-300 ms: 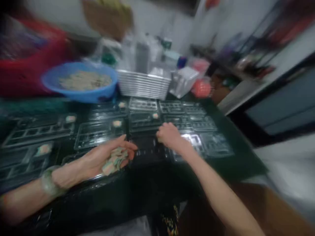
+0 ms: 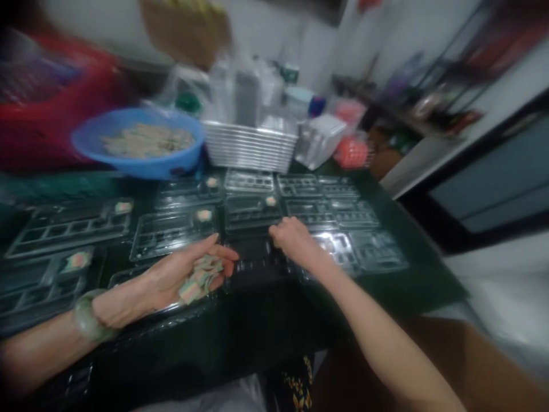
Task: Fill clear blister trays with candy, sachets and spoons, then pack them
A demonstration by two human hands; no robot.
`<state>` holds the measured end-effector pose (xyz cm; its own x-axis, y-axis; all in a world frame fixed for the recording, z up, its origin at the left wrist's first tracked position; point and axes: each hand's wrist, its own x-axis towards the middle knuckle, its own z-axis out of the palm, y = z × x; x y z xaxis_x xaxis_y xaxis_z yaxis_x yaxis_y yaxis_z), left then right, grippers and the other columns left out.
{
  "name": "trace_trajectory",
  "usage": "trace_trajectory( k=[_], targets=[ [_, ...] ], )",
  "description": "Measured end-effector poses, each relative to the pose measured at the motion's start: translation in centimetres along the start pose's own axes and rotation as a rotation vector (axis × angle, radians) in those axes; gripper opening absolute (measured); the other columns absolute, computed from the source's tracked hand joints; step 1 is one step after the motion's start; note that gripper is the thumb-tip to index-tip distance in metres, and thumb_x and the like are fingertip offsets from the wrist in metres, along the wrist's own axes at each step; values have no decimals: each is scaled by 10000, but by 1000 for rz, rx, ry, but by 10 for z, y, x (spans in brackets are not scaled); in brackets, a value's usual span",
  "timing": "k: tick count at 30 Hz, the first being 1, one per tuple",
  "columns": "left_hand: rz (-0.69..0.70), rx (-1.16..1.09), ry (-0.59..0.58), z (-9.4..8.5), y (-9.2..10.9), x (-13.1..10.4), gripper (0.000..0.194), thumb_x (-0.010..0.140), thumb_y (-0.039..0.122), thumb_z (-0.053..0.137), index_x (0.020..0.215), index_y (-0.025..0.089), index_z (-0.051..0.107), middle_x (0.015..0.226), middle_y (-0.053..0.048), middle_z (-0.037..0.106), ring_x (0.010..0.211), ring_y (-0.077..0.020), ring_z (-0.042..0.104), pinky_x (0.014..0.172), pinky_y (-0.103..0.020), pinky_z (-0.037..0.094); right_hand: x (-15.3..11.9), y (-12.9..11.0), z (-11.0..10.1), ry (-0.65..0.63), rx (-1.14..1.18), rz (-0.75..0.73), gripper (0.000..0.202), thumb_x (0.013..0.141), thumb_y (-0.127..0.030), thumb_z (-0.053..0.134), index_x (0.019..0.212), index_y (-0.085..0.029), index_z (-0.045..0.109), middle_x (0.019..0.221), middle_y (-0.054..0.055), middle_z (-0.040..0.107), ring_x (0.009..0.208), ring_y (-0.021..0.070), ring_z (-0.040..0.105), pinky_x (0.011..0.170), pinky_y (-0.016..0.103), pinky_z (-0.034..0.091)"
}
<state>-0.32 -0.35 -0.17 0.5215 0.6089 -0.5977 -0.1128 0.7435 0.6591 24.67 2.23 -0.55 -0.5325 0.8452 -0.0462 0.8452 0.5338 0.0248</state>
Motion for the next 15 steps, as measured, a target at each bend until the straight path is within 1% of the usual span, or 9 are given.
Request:
trace_trajectory(
  k=[2, 3, 5, 6, 7, 8, 10, 12, 15],
  targets=[
    [-8, -62, -18, 0, 0, 4, 493, 774, 522, 541, 942, 70, 644, 788, -122, 624, 661, -188, 590, 578, -267, 475, -6, -3, 4, 114, 61, 37, 134, 829, -117, 490, 793, -153, 613, 744, 57, 618, 778, 186, 506, 707, 304, 336],
    [-14, -106, -29, 0, 0, 6, 487, 780, 513, 538, 941, 66, 643, 788, -121, 624, 652, -184, 592, 569, -262, 477, -9, -7, 3, 191, 116, 67, 143, 840, -127, 480, 814, -154, 619, 763, 60, 620, 785, 185, 516, 717, 308, 350],
    [-31, -206, -48, 1, 2, 11, 470, 802, 491, 510, 920, 55, 638, 782, -121, 623, 620, -174, 594, 531, -251, 474, -13, -22, -5, 368, 271, 108, 154, 855, -153, 474, 926, -153, 611, 823, 61, 620, 792, 169, 533, 737, 303, 382],
    [-36, -259, -52, 2, 4, 14, 457, 820, 477, 485, 898, 52, 634, 769, -120, 621, 601, -170, 593, 505, -246, 469, -15, -32, -12, 436, 357, 90, 175, 857, -172, 484, 994, -158, 591, 862, 58, 617, 800, 158, 540, 746, 295, 396],
    [-35, -311, -58, 2, 6, 18, 443, 836, 461, 457, 872, 54, 628, 748, -115, 618, 583, -168, 592, 481, -243, 463, -16, -44, -18, 477, 433, 40, 206, 854, -197, 503, 1047, -168, 568, 904, 54, 612, 818, 150, 545, 755, 287, 408],
    [-30, -357, -64, 2, 9, 21, 429, 848, 448, 438, 846, 60, 621, 710, -104, 610, 556, -163, 584, 458, -240, 454, -17, -56, -25, 487, 485, -27, 237, 846, -222, 527, 1079, -184, 550, 949, 48, 605, 847, 147, 548, 763, 280, 416],
    [-6, -416, -55, 2, 13, 27, 401, 854, 433, 430, 806, 78, 608, 608, -69, 573, 497, -152, 557, 424, -237, 438, -16, -79, -34, 465, 511, -135, 271, 824, -270, 571, 1087, -212, 541, 1024, 40, 589, 907, 155, 544, 768, 281, 425],
    [17, -429, 4, 2, 18, 32, 391, 853, 435, 430, 790, 89, 601, 540, -45, 532, 452, -147, 526, 402, -239, 425, -11, -94, -37, 456, 456, -142, 292, 812, -302, 588, 1086, -212, 546, 1027, 43, 587, 907, 171, 544, 747, 295, 431],
    [40, -429, 101, 4, 22, 34, 407, 871, 423, 377, 765, 94, 592, 517, -41, 513, 427, -148, 501, 388, -246, 409, -1, -102, -33, 447, 349, -119, 285, 849, -241, 524, 1130, -193, 537, 941, 50, 593, 840, 170, 548, 719, 306, 436]
  ],
)
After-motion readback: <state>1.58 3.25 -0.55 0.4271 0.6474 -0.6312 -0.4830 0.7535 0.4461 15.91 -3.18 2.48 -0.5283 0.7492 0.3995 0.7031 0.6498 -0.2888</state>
